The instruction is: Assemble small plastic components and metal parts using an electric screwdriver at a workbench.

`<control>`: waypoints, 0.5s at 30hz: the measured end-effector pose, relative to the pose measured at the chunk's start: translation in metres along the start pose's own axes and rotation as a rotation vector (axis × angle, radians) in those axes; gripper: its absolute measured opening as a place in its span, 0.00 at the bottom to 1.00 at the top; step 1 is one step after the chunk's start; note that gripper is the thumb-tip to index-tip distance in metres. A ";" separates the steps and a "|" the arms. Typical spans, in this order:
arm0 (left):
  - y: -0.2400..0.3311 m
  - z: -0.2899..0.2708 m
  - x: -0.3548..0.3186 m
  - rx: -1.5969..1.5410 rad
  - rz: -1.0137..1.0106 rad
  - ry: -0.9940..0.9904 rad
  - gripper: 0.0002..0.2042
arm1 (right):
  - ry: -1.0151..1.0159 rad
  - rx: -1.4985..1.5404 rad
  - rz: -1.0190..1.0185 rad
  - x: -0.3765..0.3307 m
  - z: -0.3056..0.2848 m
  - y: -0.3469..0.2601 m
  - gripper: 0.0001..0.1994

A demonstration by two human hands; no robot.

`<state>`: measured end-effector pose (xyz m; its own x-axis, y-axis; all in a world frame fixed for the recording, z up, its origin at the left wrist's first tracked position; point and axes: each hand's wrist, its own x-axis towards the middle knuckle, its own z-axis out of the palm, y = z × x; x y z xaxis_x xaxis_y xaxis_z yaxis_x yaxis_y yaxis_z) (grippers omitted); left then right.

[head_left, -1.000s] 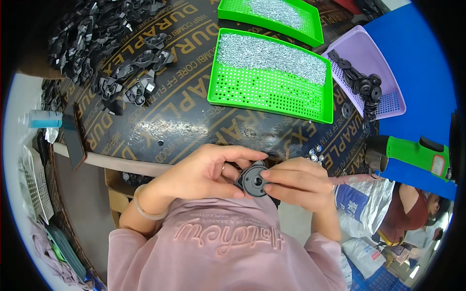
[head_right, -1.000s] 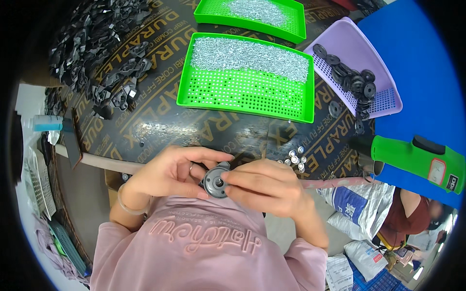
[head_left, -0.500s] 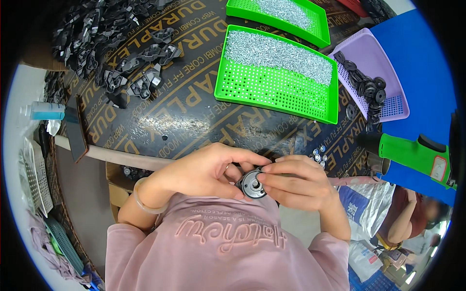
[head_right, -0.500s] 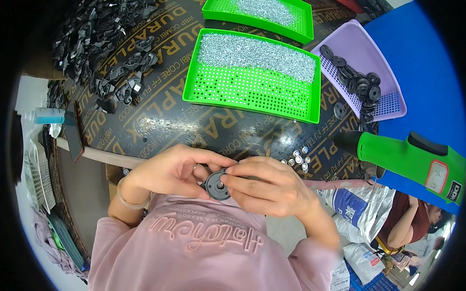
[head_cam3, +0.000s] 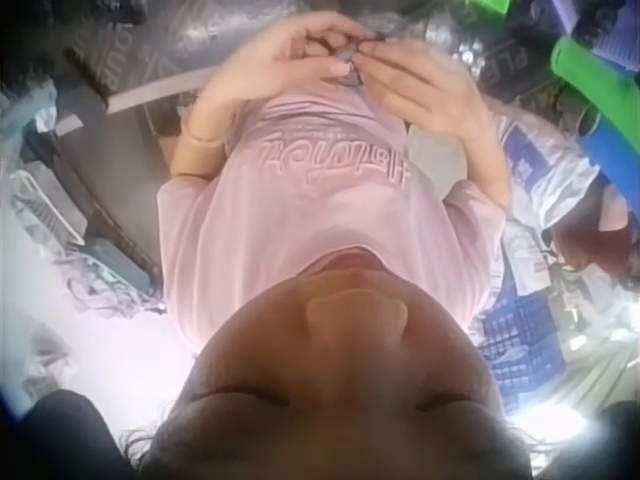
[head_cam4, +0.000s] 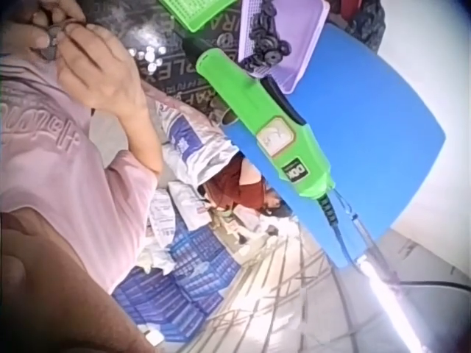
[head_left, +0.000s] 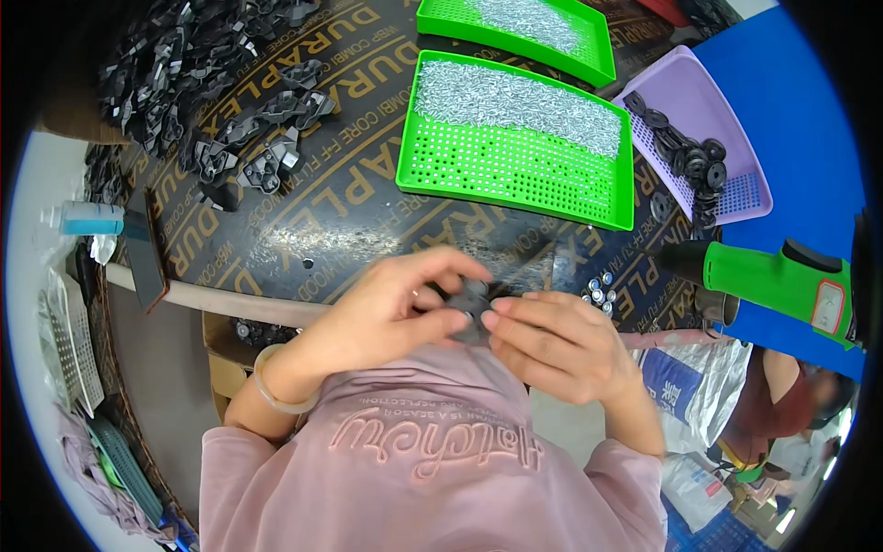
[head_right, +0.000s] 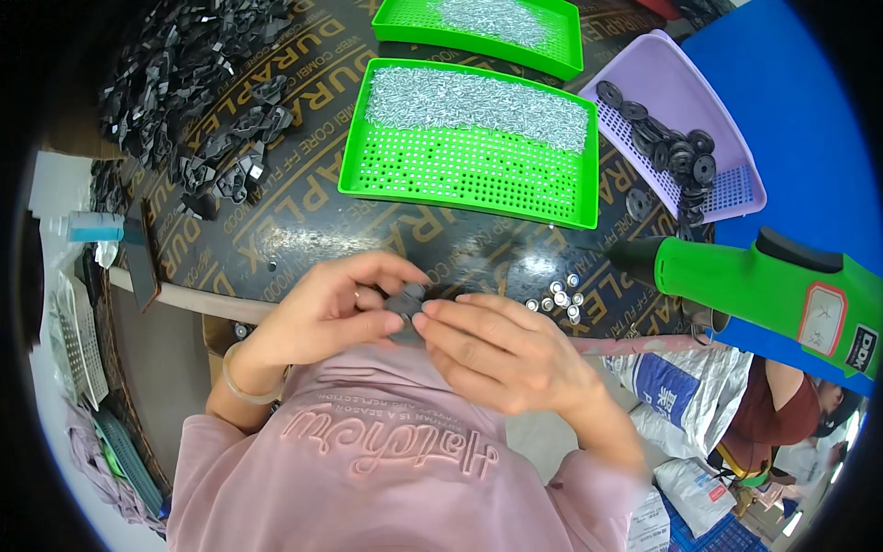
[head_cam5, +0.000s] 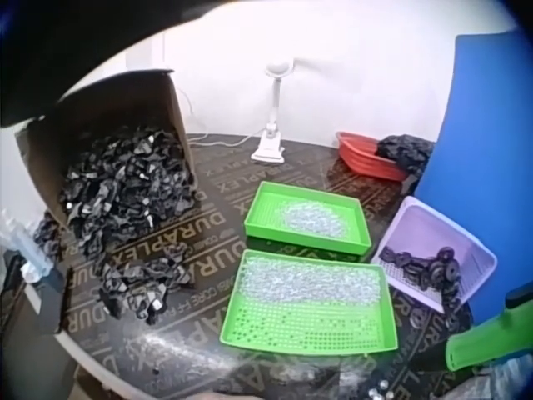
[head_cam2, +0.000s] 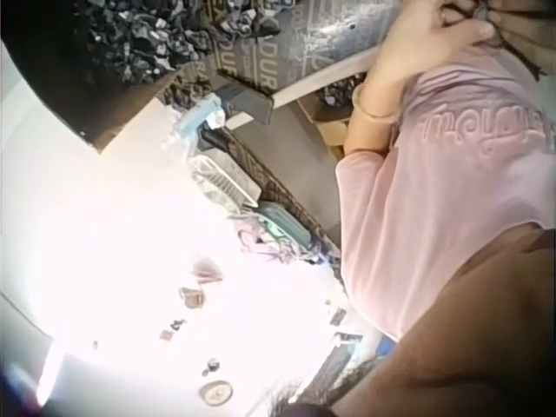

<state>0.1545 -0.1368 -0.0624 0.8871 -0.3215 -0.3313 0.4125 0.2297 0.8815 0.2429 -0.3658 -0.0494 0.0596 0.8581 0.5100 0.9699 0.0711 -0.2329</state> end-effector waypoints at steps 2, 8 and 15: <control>-0.004 -0.006 0.000 0.394 0.182 0.225 0.20 | 0.021 -0.027 0.123 -0.004 -0.007 -0.001 0.04; 0.000 -0.016 -0.006 0.436 0.155 0.518 0.20 | 0.235 -0.124 1.091 -0.045 -0.025 -0.008 0.06; 0.010 -0.011 -0.003 0.884 0.223 0.633 0.18 | 0.178 -0.199 1.183 -0.070 -0.027 0.002 0.09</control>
<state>0.1582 -0.1233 -0.0558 0.9727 0.2306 -0.0254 0.1612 -0.5935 0.7885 0.2471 -0.4394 -0.0636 0.9498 0.2568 0.1786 0.3126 -0.8026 -0.5081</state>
